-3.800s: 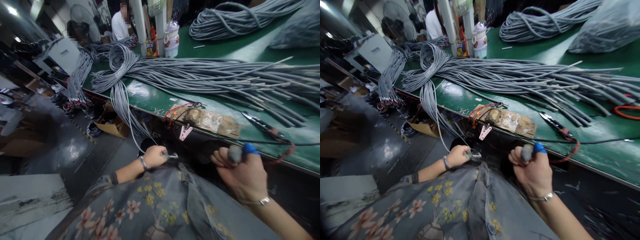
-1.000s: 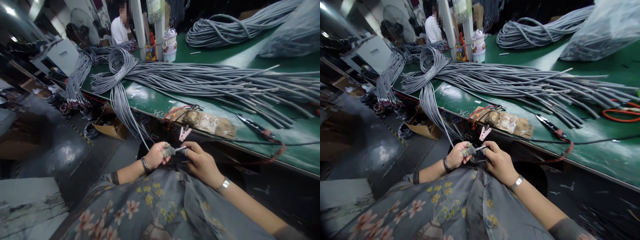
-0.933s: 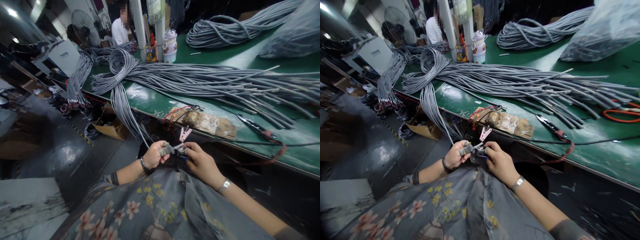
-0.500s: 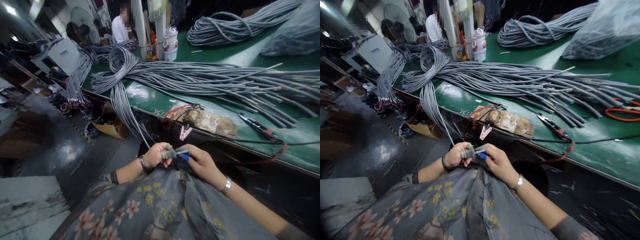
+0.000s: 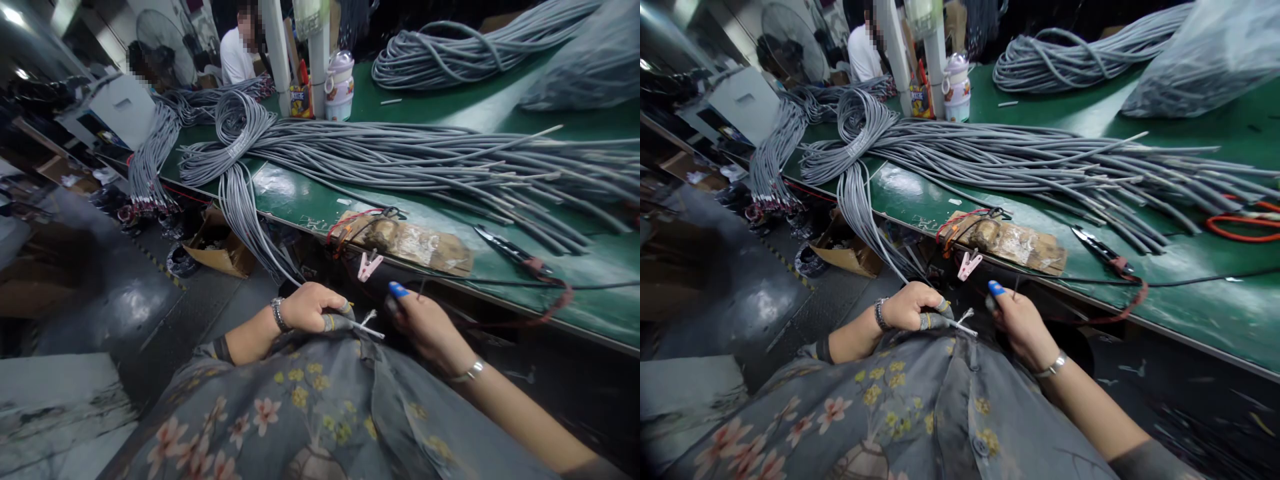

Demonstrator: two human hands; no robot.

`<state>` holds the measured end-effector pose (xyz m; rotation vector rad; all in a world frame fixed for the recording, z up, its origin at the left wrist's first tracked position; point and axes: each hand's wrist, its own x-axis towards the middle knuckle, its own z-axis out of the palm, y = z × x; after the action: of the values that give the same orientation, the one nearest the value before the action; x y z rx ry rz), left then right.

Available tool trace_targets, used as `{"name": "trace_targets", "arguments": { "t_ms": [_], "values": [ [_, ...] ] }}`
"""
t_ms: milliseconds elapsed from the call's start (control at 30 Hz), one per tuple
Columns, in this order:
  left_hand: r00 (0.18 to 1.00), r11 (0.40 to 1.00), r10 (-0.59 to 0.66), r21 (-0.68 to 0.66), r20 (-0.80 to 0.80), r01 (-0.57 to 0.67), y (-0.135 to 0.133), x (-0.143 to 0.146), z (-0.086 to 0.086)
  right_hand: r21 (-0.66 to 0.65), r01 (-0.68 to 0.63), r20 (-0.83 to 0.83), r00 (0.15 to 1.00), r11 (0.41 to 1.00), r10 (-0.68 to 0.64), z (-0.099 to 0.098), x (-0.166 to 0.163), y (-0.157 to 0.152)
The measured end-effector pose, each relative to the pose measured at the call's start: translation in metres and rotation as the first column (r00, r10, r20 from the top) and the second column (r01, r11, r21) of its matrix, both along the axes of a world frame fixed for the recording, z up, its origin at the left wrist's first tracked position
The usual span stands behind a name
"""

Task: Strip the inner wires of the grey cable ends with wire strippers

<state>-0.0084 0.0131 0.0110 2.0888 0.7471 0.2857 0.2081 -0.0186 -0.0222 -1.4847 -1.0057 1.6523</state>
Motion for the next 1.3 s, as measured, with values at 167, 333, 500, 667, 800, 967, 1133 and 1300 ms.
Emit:
{"name": "trace_targets", "arguments": {
  "t_ms": [167,333,500,667,800,967,1133,1300],
  "values": [
    [0.998,0.992,0.035,0.12,-0.049,-0.029,-0.002,0.001,-0.004,0.059,-0.374,0.042,0.927,0.925,0.372,0.014,0.002,-0.002],
    [1.0,1.0,-0.001,-0.014,0.006,0.001,0.0,0.005,-0.014,-0.058,-0.412,-0.114,0.907,0.909,0.404,0.014,-0.018,-0.003],
    [0.985,0.955,-0.024,-0.289,0.168,0.073,0.001,-0.004,-0.016,-0.065,-0.133,-0.086,0.988,0.989,0.127,0.001,-0.016,0.004],
    [0.942,0.926,0.181,-0.373,0.283,-0.065,0.003,-0.014,-0.01,0.023,0.063,-0.074,0.995,0.998,-0.061,-0.001,0.001,0.014],
    [0.833,0.879,0.425,-0.384,0.355,-0.284,0.012,-0.009,-0.008,0.102,0.03,-0.17,0.985,0.994,-0.012,0.003,-0.002,0.026],
    [0.755,0.839,0.515,-0.421,0.406,-0.345,0.023,0.009,-0.015,0.136,0.033,-0.332,0.943,0.99,0.014,0.006,-0.017,0.045],
    [0.734,0.813,0.546,-0.467,0.404,-0.348,0.025,0.02,-0.024,0.069,0.116,-0.439,0.896,0.991,-0.075,0.005,-0.023,0.047],
    [0.776,0.831,0.507,-0.454,0.376,-0.323,0.023,0.021,-0.028,0.044,0.2,-0.482,0.863,0.979,-0.154,0.005,-0.028,0.046]
  ]
}}
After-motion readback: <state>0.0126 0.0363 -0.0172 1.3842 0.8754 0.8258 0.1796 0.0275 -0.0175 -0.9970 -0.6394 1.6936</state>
